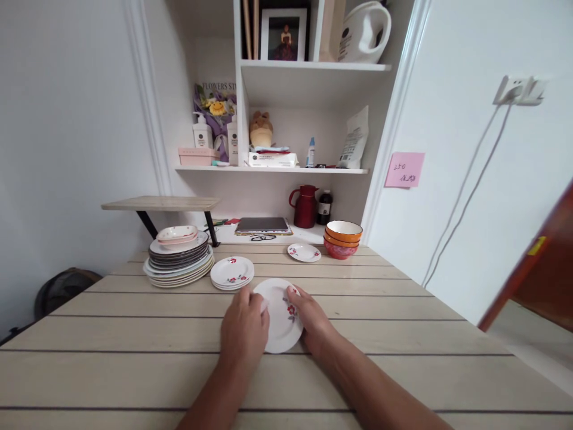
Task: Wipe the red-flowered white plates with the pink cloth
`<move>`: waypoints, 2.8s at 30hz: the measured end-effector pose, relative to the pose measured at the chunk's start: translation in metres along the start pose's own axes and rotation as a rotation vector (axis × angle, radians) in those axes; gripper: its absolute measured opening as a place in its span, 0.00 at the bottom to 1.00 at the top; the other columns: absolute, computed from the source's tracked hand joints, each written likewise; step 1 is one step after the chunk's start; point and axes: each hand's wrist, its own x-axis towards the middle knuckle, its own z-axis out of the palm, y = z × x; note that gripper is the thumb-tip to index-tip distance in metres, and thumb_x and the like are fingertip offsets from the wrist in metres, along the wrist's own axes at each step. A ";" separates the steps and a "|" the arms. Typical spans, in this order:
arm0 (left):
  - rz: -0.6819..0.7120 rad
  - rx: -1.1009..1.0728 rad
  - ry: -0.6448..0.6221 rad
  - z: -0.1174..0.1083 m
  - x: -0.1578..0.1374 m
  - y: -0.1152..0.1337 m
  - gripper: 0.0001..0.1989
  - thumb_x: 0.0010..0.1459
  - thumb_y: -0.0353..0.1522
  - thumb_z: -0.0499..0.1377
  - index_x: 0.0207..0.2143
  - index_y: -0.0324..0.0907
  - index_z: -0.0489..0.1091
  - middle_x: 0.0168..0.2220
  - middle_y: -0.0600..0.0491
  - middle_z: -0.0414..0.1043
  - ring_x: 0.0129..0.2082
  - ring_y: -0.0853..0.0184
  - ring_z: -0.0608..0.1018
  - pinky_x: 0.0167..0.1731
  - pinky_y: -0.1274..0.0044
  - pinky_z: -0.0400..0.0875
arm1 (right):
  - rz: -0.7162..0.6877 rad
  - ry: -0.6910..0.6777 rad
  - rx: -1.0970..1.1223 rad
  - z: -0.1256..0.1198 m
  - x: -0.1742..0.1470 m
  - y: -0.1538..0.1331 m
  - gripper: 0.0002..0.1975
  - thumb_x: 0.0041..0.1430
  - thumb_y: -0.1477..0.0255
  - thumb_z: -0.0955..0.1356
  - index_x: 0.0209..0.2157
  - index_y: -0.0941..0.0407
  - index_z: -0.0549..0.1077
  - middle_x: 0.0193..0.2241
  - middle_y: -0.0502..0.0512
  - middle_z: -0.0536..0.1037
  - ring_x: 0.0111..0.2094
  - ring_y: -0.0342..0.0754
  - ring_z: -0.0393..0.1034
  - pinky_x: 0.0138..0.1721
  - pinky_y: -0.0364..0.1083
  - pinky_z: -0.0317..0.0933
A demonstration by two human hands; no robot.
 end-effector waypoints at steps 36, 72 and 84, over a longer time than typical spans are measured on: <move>0.046 -0.087 0.074 -0.003 -0.003 0.006 0.25 0.50 0.31 0.67 0.52 0.46 0.68 0.51 0.44 0.63 0.43 0.59 0.76 0.40 0.68 0.75 | 0.027 0.065 0.156 -0.002 0.003 -0.006 0.12 0.53 0.64 0.71 0.37 0.56 0.73 0.28 0.53 0.81 0.28 0.48 0.72 0.31 0.46 0.65; 0.203 -0.095 -0.217 -0.006 -0.004 0.014 0.14 0.55 0.26 0.56 0.45 0.39 0.71 0.45 0.45 0.72 0.48 0.54 0.73 0.48 0.62 0.71 | -0.009 0.046 0.177 -0.003 0.005 -0.003 0.16 0.50 0.64 0.73 0.40 0.56 0.74 0.30 0.54 0.81 0.30 0.48 0.74 0.33 0.46 0.66; 0.053 -0.065 -0.126 -0.003 0.004 0.007 0.17 0.58 0.27 0.54 0.49 0.38 0.71 0.48 0.41 0.70 0.49 0.53 0.72 0.48 0.59 0.70 | -0.019 0.019 0.150 -0.003 0.005 -0.002 0.18 0.51 0.62 0.72 0.43 0.55 0.74 0.33 0.54 0.81 0.32 0.49 0.74 0.35 0.46 0.66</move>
